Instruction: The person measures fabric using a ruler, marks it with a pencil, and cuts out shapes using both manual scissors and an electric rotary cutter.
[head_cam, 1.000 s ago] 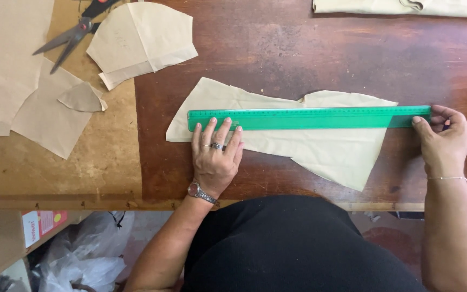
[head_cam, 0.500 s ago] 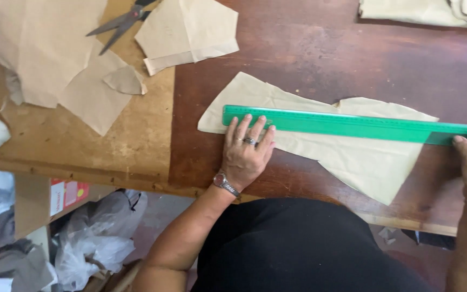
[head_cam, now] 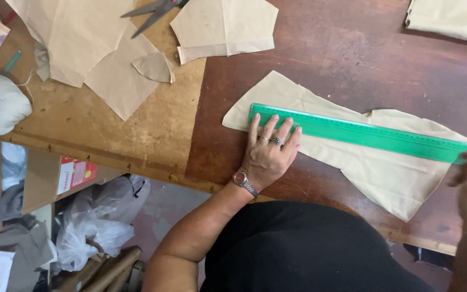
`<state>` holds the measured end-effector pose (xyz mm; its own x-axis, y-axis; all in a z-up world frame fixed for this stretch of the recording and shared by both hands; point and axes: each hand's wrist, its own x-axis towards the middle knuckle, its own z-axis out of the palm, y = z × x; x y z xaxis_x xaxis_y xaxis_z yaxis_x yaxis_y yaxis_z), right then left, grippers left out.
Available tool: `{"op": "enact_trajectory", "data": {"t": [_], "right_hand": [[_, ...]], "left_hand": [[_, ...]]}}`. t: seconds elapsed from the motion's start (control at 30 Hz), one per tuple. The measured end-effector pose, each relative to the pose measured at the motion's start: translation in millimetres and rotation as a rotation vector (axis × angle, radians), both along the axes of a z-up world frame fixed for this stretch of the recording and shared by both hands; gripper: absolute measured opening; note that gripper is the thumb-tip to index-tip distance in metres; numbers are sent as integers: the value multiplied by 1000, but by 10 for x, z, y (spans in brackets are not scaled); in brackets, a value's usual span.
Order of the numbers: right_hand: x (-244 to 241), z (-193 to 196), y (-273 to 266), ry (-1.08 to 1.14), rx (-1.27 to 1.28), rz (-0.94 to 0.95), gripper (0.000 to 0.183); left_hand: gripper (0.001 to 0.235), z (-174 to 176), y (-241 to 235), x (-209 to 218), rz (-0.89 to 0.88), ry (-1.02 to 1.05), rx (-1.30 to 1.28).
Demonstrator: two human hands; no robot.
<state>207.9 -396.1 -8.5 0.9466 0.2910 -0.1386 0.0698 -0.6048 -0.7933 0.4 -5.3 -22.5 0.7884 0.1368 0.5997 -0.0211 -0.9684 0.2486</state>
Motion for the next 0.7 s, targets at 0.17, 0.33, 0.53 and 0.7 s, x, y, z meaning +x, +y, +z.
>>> {"op": "enact_trajectory", "data": {"t": [0.17,0.33,0.53,0.7], "right_hand": [[-567,513,1813,-190,-173,469,46],[-644,299,2867,-361,-126,676,20],[-568,200,3298,-624,-108,774,16],[-559,110,3330,-707,-156,835,15]], "left_hand": [[29,24,1,5,10,10,19],[27,46,-2,-9,13,2,-3],[26,142,-6,-46,16,45,-50],[39,154,15,-83,-1,109,-72]]}}
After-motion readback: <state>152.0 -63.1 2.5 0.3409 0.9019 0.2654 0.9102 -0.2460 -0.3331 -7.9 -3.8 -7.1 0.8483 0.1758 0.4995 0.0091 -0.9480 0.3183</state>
